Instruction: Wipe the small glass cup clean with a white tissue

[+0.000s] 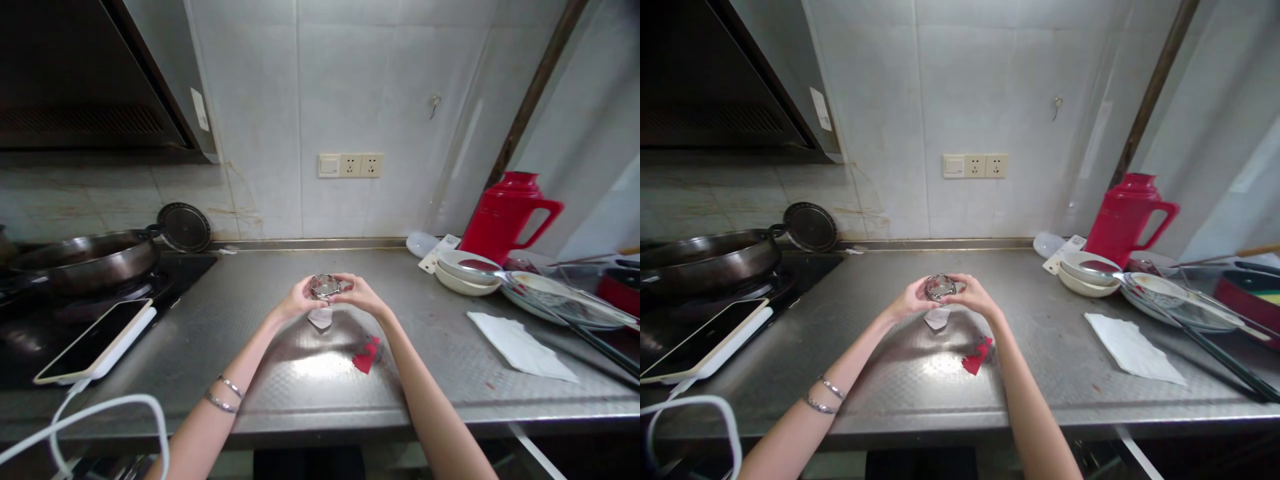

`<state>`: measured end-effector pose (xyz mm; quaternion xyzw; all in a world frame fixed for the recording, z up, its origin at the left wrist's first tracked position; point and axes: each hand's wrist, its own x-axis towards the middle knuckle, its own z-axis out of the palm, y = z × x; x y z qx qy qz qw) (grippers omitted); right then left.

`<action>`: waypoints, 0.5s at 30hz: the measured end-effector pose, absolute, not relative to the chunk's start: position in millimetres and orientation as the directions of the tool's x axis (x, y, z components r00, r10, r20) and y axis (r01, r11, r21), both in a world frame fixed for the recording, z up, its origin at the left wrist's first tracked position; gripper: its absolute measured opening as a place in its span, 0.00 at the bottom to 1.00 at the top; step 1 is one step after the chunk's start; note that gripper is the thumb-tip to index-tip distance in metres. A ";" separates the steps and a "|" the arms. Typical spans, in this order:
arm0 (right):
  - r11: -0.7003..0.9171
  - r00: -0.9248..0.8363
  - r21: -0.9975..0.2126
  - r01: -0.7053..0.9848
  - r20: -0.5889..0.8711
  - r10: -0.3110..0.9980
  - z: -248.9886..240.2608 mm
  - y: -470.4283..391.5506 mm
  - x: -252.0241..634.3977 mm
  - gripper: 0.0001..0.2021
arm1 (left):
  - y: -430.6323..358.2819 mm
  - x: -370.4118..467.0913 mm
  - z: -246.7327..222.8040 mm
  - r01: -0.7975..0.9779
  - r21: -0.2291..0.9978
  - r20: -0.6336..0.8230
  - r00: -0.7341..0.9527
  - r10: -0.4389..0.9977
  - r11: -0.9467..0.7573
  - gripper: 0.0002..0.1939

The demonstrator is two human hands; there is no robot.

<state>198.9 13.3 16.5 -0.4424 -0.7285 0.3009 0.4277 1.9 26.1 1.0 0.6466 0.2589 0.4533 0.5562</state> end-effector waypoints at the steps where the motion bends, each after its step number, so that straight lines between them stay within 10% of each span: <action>1: 0.427 -0.237 -0.814 0.395 0.359 0.903 15.4 13.6 199.1 0.32 | 25.8 0.1 2.8 -0.149 0.958 0.288 0.463 0.838 -0.247 0.34; 15: 0.397 -0.253 -0.769 0.502 0.308 0.917 21.1 4.6 255.3 0.33 | 37.1 42.1 0.9 0.178 0.866 0.368 0.406 0.837 -0.467 0.45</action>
